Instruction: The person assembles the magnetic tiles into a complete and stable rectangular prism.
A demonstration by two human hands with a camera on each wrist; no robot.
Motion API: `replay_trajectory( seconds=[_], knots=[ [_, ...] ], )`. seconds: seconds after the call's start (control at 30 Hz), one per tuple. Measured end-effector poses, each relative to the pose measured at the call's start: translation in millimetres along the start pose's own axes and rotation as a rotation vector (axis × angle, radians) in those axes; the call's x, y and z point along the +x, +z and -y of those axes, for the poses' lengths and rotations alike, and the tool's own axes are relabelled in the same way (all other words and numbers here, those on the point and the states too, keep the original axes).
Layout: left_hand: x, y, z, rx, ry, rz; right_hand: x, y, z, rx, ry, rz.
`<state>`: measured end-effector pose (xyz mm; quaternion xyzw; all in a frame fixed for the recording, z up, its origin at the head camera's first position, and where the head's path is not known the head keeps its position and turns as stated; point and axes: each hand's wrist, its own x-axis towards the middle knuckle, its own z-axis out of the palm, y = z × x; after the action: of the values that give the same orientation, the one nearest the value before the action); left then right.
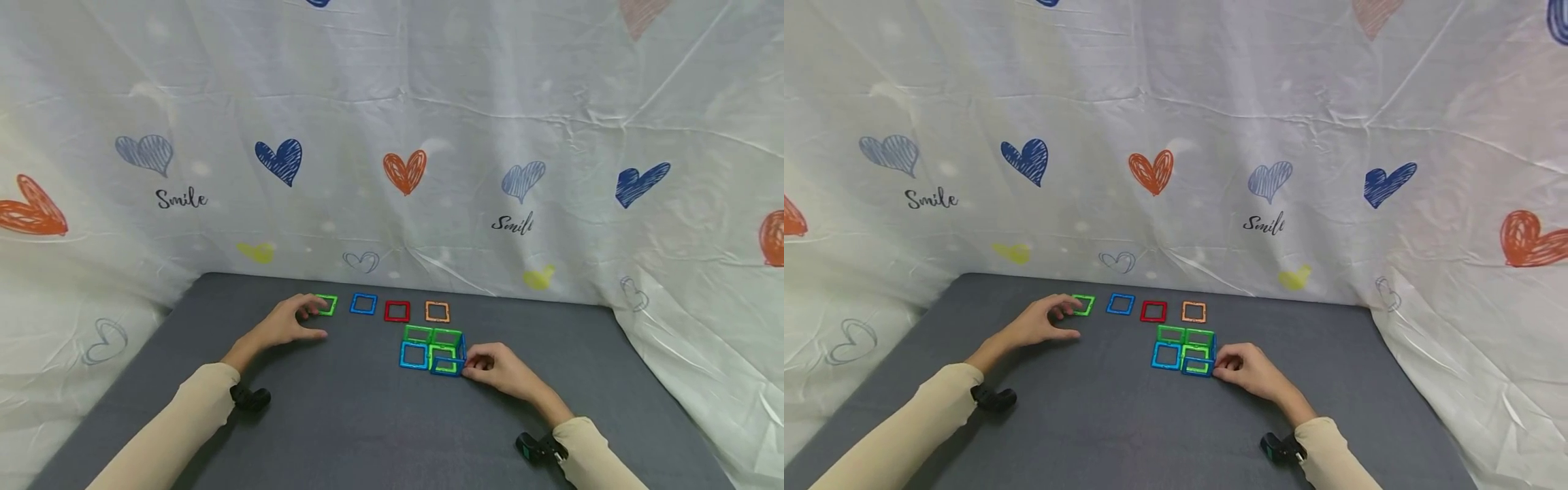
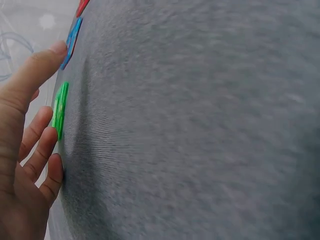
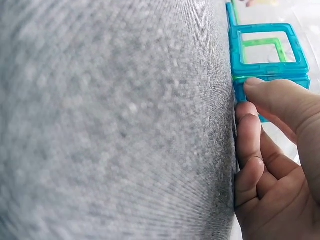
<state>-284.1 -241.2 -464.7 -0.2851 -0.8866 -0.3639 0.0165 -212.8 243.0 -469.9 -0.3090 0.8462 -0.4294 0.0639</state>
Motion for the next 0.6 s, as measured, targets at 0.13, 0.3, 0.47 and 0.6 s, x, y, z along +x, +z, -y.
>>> replay_trajectory(
  seconds=[0.13, 0.3, 0.47, 0.6],
  knots=[
    [6.7, -1.3, 4.0, 0.014, -0.034, -0.001, 1, -1, 0, -0.003, -0.004, 0.005],
    [13.5, -1.4, 5.1, 0.030, -0.062, 0.006, 2, -1, 2, 0.012, -0.008, 0.019],
    [19.3, -2.0, 7.1, 0.047, -0.074, -0.007, 2, -2, 3, 0.010, 0.003, 0.025],
    [22.1, -3.1, 9.8, 0.066, -0.084, -0.008, 2, -3, 4, 0.007, 0.010, 0.030]
  ],
)
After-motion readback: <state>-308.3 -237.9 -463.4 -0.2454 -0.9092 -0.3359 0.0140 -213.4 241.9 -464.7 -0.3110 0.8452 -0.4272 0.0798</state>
